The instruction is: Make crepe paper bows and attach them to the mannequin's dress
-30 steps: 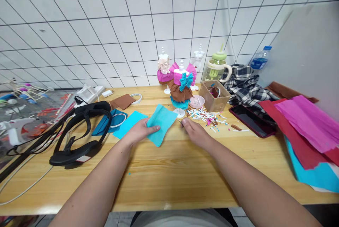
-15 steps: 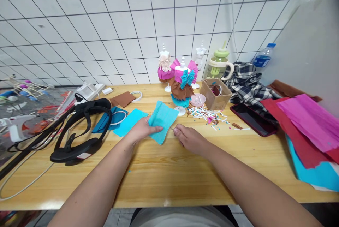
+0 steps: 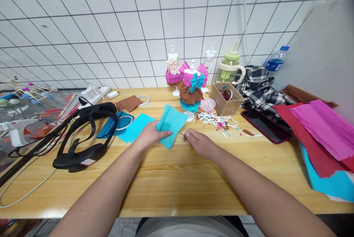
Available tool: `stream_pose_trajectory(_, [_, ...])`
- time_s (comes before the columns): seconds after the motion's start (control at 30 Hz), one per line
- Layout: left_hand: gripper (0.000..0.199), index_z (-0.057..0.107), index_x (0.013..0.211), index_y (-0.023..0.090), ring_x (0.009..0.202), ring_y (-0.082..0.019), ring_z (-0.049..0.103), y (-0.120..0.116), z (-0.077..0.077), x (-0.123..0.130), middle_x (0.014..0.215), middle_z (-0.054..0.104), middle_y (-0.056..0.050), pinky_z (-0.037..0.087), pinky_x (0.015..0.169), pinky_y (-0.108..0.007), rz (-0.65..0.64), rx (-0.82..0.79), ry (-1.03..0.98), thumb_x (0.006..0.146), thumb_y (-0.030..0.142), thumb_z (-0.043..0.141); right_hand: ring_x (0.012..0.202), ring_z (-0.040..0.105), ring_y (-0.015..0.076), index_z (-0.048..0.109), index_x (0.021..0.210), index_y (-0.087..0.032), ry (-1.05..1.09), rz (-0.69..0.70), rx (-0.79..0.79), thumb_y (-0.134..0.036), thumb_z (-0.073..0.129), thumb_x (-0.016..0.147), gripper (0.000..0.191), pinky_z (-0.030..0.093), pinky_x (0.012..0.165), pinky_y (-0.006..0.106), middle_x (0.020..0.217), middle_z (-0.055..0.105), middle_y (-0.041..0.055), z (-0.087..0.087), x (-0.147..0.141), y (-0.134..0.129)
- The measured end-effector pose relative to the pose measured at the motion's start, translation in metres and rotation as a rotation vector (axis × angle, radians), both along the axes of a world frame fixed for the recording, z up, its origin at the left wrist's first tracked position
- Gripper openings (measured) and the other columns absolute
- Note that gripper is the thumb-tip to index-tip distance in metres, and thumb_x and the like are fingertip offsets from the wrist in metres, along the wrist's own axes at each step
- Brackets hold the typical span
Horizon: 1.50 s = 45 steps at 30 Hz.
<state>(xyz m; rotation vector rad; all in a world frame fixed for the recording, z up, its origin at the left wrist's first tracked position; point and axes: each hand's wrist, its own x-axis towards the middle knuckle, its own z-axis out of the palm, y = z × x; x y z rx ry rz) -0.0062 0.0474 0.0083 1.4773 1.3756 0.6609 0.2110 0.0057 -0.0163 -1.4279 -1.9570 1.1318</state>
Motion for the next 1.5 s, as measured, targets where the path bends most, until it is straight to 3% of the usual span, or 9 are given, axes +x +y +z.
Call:
stream_pose_trajectory(0.43, [0.044, 0.067, 0.083, 0.015, 0.077, -0.024, 0.066, -0.0034, 0.0014, 0.0032, 0.081, 0.073, -0.003, 0.053, 0.071, -0.034, -0.035, -0.009, -0.044, 0.053, 0.045, 0.081, 0.083, 0.056, 0.0183, 0.052, 0.088, -0.021, 0.011, 0.022, 0.074, -0.043, 0.032, 0.097, 0.031, 0.037, 0.070, 0.028, 0.088, 0.063, 0.0030, 0.0025, -0.0021, -0.0004])
stream_pose_trajectory(1.0, [0.046, 0.067, 0.085, 0.015, 0.078, -0.025, 0.067, -0.0022, -0.0041, 0.0030, 0.085, 0.074, -0.005, 0.054, 0.071, -0.035, -0.054, -0.031, -0.097, 0.056, 0.048, 0.081, 0.075, 0.053, 0.0159, 0.051, 0.079, -0.021, -0.008, 0.025, 0.089, -0.041, 0.036, 0.096, 0.030, 0.036, 0.066, 0.026, 0.076, 0.058, 0.0000, 0.0051, -0.0007, 0.0018])
stream_pose_trajectory(1.33, [0.047, 0.066, 0.083, 0.015, 0.074, -0.023, 0.066, -0.0035, -0.0011, 0.0047, 0.078, 0.073, -0.003, 0.053, 0.071, -0.035, -0.047, -0.028, -0.082, 0.054, 0.049, 0.081, 0.081, 0.056, 0.0179, 0.054, 0.084, -0.021, 0.009, 0.032, 0.055, -0.043, 0.035, 0.096, 0.032, 0.039, 0.070, 0.028, 0.082, 0.061, 0.0027, 0.0044, -0.0013, 0.0009])
stream_pose_trajectory(1.5, [0.046, 0.065, 0.083, 0.015, 0.073, -0.024, 0.067, -0.0019, -0.0065, 0.0024, 0.078, 0.073, -0.004, 0.053, 0.069, -0.034, -0.053, -0.011, -0.108, 0.055, 0.048, 0.081, 0.065, 0.054, 0.0156, 0.054, 0.083, -0.021, 0.046, 0.019, 0.024, -0.044, 0.033, 0.097, 0.034, 0.039, 0.061, 0.026, 0.068, 0.058, 0.0001, 0.0037, -0.0043, -0.0009])
